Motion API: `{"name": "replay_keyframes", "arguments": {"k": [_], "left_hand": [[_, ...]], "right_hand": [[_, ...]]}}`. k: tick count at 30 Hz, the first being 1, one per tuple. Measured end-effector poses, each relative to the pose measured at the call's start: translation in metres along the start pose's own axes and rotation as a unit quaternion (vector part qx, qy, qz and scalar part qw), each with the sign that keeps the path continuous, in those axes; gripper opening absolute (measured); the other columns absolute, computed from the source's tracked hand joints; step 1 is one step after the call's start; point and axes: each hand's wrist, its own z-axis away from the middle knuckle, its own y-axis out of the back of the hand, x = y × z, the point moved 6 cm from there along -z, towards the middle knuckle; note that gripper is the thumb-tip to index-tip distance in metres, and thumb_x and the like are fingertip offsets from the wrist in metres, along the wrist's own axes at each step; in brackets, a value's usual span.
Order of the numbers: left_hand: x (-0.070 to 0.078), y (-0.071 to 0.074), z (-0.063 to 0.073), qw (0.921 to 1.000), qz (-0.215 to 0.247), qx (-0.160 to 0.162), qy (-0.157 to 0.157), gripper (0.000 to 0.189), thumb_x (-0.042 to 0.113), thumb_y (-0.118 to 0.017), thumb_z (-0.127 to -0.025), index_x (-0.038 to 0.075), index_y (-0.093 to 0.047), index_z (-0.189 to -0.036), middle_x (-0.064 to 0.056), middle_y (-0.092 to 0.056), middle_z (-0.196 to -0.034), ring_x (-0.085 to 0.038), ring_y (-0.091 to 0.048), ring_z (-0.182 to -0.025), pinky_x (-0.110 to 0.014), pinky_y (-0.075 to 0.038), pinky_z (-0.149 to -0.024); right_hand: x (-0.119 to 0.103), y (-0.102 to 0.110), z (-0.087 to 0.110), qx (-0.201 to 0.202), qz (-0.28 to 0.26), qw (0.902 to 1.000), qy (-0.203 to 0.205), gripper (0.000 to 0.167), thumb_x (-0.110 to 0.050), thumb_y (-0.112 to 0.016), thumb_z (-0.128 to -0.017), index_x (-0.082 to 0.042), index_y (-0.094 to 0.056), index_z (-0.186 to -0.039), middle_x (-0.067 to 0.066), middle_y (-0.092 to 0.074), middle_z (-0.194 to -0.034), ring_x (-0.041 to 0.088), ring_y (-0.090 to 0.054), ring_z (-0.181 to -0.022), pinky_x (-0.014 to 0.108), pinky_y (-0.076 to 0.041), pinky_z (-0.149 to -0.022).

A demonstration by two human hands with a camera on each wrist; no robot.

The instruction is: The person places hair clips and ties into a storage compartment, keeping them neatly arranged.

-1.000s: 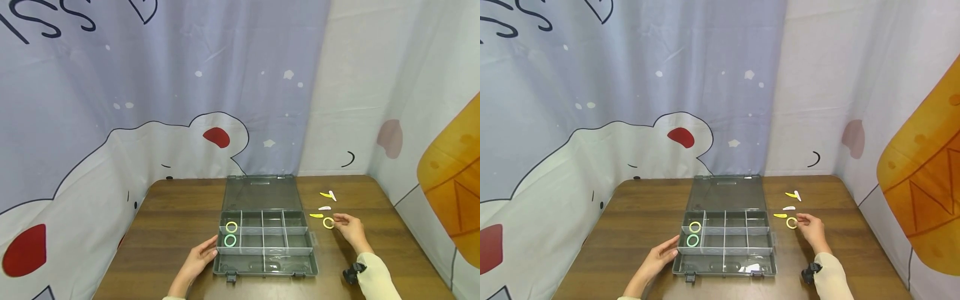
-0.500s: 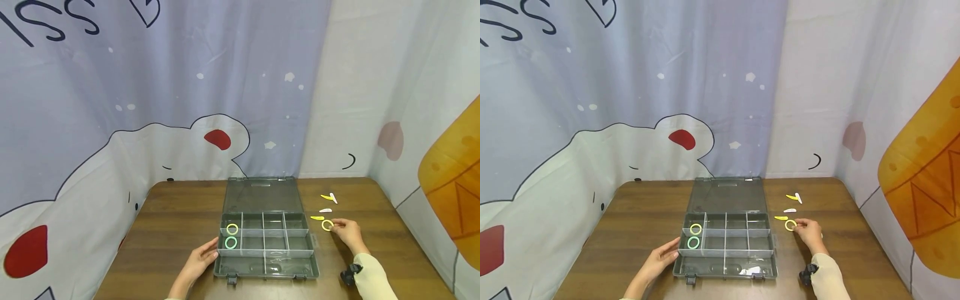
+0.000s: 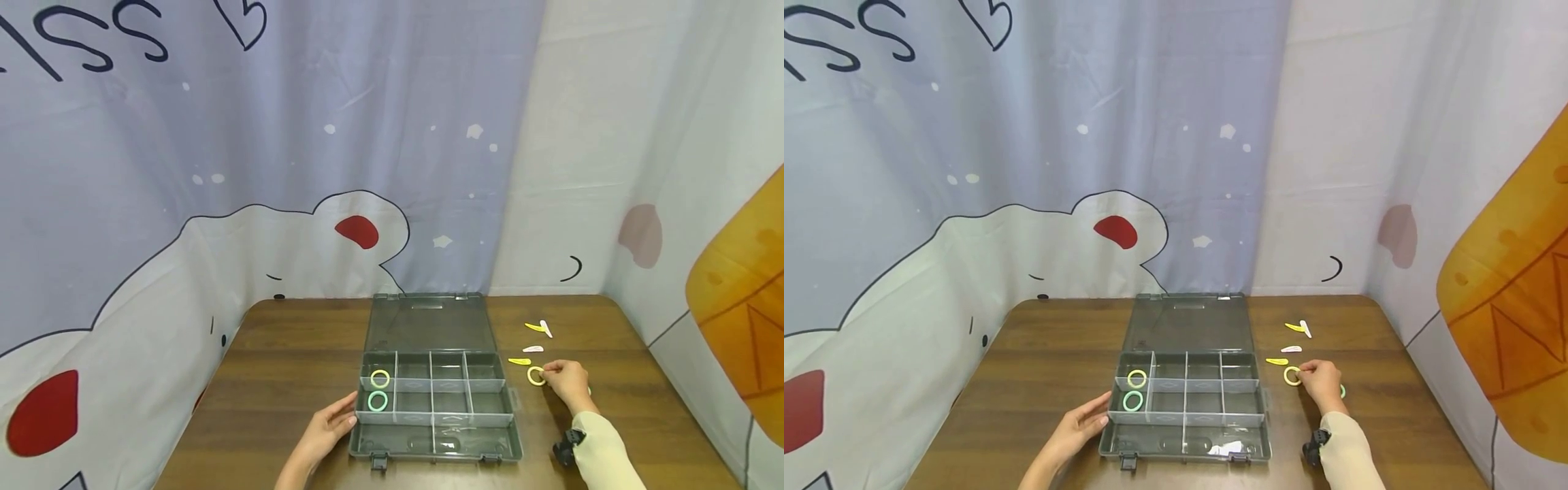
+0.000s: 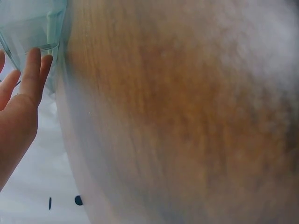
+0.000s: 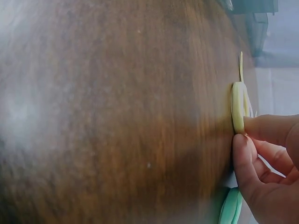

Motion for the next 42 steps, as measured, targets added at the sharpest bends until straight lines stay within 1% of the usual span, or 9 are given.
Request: {"name": "replay_keyframes", "arguments": {"k": [6,11,17,21,24,29,33,39,42], "left_hand": [[0.001,-0.001,0.0,0.9999,0.015,-0.001,-0.002,0.055,0.007,-0.06,-0.095,-0.008,-0.036,-0.143,-0.034,-0.044,-0.137,-0.043,-0.043,-0.129,-0.024,-0.048,-0.097],[0.001,-0.001,0.0,0.9998,0.022,-0.002,-0.001,0.055,0.005,-0.059,-0.095,-0.009,-0.036,-0.143,-0.034,-0.044,-0.137,-0.043,-0.043,-0.129,-0.024,-0.048,-0.097],[0.001,0.0,0.0,0.9997,0.024,0.001,-0.001,0.055,0.005,-0.059,-0.095,-0.009,-0.036,-0.142,-0.035,-0.044,-0.137,-0.043,-0.043,-0.128,-0.024,-0.048,-0.097],[0.001,0.0,-0.001,0.9997,0.026,0.002,-0.001,0.054,0.003,-0.059,-0.094,-0.009,-0.037,-0.142,-0.035,-0.044,-0.136,-0.043,-0.043,-0.128,-0.023,-0.047,-0.097],[0.0,0.0,-0.001,0.9998,0.022,0.003,-0.001,0.054,0.003,-0.059,-0.094,-0.009,-0.037,-0.142,-0.035,-0.045,-0.136,-0.043,-0.044,-0.128,-0.023,-0.048,-0.097],[0.001,0.0,0.0,0.9998,0.02,0.005,0.0,0.054,0.004,-0.059,-0.094,-0.009,-0.037,-0.142,-0.034,-0.045,-0.136,-0.043,-0.044,-0.128,-0.023,-0.048,-0.097],[0.001,0.0,0.001,0.9998,0.02,0.005,0.003,0.054,0.004,-0.06,-0.094,-0.009,-0.037,-0.142,-0.034,-0.045,-0.137,-0.043,-0.043,-0.129,-0.024,-0.048,-0.097],[0.001,0.0,0.001,0.9999,0.016,-0.003,0.002,0.055,0.007,-0.06,-0.095,-0.009,-0.036,-0.142,-0.035,-0.044,-0.137,-0.042,-0.045,-0.127,-0.023,-0.048,-0.097],[0.002,0.0,0.001,0.9999,0.014,-0.007,0.002,0.056,0.008,-0.06,-0.095,-0.009,-0.035,-0.143,-0.035,-0.043,-0.138,-0.042,-0.046,-0.126,-0.022,-0.047,-0.097]], "right_hand": [[0.0,0.0,-0.001,0.011,-0.006,0.9999,0.006,0.014,-0.005,-0.07,-0.08,0.008,-0.07,-0.081,0.008,-0.067,-0.065,0.011,-0.053,-0.057,0.027,-0.042,-0.053],[-0.001,-0.001,0.0,0.009,-0.027,0.9996,0.002,0.015,-0.004,-0.069,-0.083,0.01,-0.068,-0.085,0.013,-0.069,-0.069,0.006,-0.055,-0.051,0.021,-0.045,-0.049],[-0.006,-0.003,0.0,0.006,-0.062,0.9979,-0.017,0.017,-0.006,-0.069,-0.085,0.011,-0.067,-0.09,0.016,-0.07,-0.076,0.012,-0.061,-0.052,0.02,-0.049,-0.045],[-0.013,-0.003,-0.003,0.004,-0.082,0.9964,-0.022,0.018,-0.006,-0.068,-0.086,0.011,-0.067,-0.093,0.013,-0.07,-0.074,0.017,-0.063,-0.055,0.022,-0.051,-0.046],[-0.018,-0.002,-0.005,0.0,-0.102,0.9945,-0.026,0.019,-0.006,-0.067,-0.087,0.011,-0.066,-0.095,0.014,-0.07,-0.076,0.019,-0.065,-0.058,0.025,-0.054,-0.049],[-0.033,0.002,-0.01,-0.009,-0.14,0.9897,-0.029,0.021,-0.006,-0.065,-0.089,0.011,-0.064,-0.1,0.02,-0.07,-0.084,0.023,-0.068,-0.065,0.028,-0.058,-0.055],[-0.048,0.005,-0.013,-0.009,-0.165,0.986,-0.023,0.022,-0.006,-0.065,-0.09,0.012,-0.063,-0.102,0.02,-0.07,-0.085,0.023,-0.069,-0.067,0.031,-0.059,-0.058],[-0.07,0.006,-0.015,-0.013,-0.217,0.9762,0.001,0.026,-0.003,-0.065,-0.09,0.017,-0.06,-0.106,0.015,-0.07,-0.08,0.013,-0.066,-0.062,0.028,-0.059,-0.058],[-0.08,0.004,-0.016,-0.02,-0.254,0.9669,0.006,0.027,0.0,-0.064,-0.09,0.02,-0.058,-0.106,0.016,-0.07,-0.08,0.009,-0.065,-0.061,0.026,-0.059,-0.059]]}}
